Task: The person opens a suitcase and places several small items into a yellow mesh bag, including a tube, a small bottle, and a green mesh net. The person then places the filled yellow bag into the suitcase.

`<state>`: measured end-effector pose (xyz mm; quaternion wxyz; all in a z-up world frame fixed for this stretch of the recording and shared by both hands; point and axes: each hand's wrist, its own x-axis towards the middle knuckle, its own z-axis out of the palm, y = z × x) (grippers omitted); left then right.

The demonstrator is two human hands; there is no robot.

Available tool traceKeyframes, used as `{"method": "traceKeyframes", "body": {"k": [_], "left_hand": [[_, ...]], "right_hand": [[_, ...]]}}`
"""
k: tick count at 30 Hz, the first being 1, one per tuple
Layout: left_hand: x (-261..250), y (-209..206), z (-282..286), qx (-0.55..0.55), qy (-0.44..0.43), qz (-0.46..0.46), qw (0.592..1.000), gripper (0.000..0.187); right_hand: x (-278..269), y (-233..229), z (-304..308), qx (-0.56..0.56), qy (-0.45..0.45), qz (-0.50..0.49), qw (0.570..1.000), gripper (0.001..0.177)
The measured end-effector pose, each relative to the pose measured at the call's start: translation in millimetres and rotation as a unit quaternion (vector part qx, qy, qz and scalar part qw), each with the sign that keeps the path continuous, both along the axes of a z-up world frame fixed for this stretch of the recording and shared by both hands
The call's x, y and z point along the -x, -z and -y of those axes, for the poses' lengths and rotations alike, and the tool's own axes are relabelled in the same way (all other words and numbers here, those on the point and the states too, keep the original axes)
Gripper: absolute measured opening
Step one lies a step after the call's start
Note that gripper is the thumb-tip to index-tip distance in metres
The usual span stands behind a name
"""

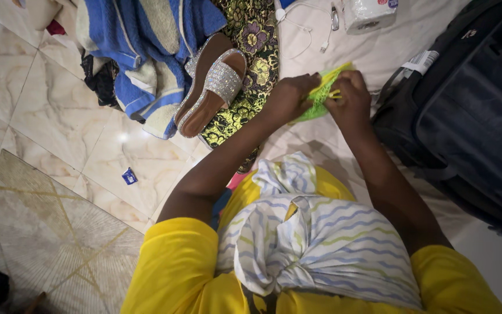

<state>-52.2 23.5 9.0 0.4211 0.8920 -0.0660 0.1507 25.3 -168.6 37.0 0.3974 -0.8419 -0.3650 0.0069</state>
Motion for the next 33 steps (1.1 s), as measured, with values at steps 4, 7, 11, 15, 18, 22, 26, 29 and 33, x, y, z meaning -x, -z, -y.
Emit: {"method": "traceKeyframes", "body": {"k": [4, 7, 11, 15, 18, 22, 26, 29, 33], "left_hand": [[-14.0, 16.7, -14.0, 0.098, -0.067, -0.193, 0.974, 0.041], [-19.4, 27.4, -22.8, 0.157, -0.093, -0.202, 0.962, 0.029], [-27.3, 30.1, -9.2, 0.019, -0.137, -0.09, 0.986, 0.022], [-36.2, 30.1, -4.0, -0.047, -0.105, -0.107, 0.988, 0.027], [-38.8, 37.9, -26.2, 0.152, 0.012, -0.21, 0.966, 0.031], [-25.1, 63.0, -43.0, 0.425, 0.092, -0.216, 0.874, 0.045], [-20.1, 89.9, -34.1, 0.469, 0.035, -0.165, 0.867, 0.03], [-29.2, 100.0, -23.0, 0.472, -0.042, -0.135, 0.87, 0.018], [-32.4, 94.5, -17.0, 0.453, -0.109, -0.091, 0.88, 0.015]], "right_hand": [[-13.1, -10.1, -2.3, -0.026, -0.056, -0.048, 0.997, 0.026], [-20.3, -18.1, 9.3, -0.006, -0.129, -0.03, 0.991, 0.021], [-25.1, -22.0, 1.4, 0.147, -0.15, 0.022, 0.977, 0.011], [-7.2, -28.7, -7.8, 0.115, -0.163, 0.096, 0.975, 0.046], [2.6, -28.6, -14.4, 0.136, -0.155, 0.217, 0.954, 0.048], [-0.1, -20.2, -19.8, 0.148, -0.199, 0.214, 0.945, 0.034], [-5.0, -19.5, -16.9, 0.119, -0.258, 0.234, 0.93, 0.041], [-0.3, -23.7, -13.8, 0.058, -0.262, 0.296, 0.917, 0.059], [1.2, -24.8, -19.2, 0.08, -0.38, 0.247, 0.888, 0.061]]}}
